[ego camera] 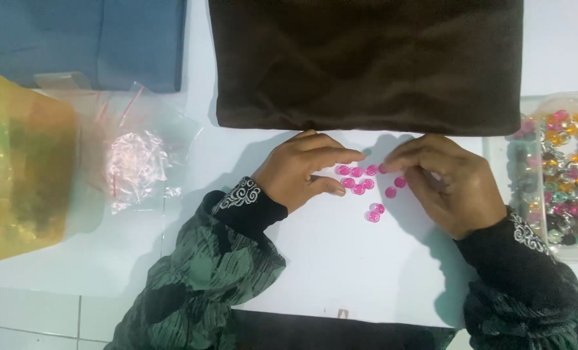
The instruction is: Sorting pink buttons from a mixed tray and placing them into a small plastic bag.
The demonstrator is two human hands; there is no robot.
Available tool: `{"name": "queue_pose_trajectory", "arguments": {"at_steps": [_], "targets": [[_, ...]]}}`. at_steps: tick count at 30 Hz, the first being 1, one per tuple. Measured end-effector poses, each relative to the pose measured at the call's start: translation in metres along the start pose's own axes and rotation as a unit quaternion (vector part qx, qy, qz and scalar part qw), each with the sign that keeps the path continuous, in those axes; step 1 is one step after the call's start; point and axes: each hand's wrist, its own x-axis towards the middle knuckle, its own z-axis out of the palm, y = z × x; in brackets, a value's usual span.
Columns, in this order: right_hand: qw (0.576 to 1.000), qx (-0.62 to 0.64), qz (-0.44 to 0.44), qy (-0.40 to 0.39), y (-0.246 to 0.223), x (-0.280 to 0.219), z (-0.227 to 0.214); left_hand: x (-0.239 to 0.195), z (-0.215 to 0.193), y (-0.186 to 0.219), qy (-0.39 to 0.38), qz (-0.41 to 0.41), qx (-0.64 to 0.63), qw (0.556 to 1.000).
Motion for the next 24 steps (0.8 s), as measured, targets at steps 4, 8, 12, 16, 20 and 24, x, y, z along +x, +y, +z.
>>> {"name": "queue_pose_trajectory", "arguments": {"at_steps": [4,8,12,16,20,24], "targets": [[1.0,0.002,0.002,0.011,0.002,-0.003,-0.004,-0.002,-0.001,-0.002,0.013,0.014,-0.009,1.0],[1.0,-0.003,-0.012,0.018,-0.002,-0.004,-0.01,-0.002,-0.001,-0.004,0.018,0.019,-0.001,1.0],[0.997,-0.073,-0.004,0.016,0.001,-0.005,-0.008,-0.001,-0.003,-0.002,0.015,0.015,0.018,1.0],[0.994,-0.107,-0.006,0.011,0.001,-0.005,-0.005,0.0,-0.004,-0.001,0.016,0.009,0.021,1.0],[0.99,-0.139,-0.01,0.018,0.008,-0.008,0.001,0.0,-0.005,-0.002,0.016,0.017,0.016,1.0],[0.988,-0.151,-0.018,0.02,0.011,-0.007,0.004,0.001,-0.006,0.001,0.017,0.009,0.018,1.0]]}}
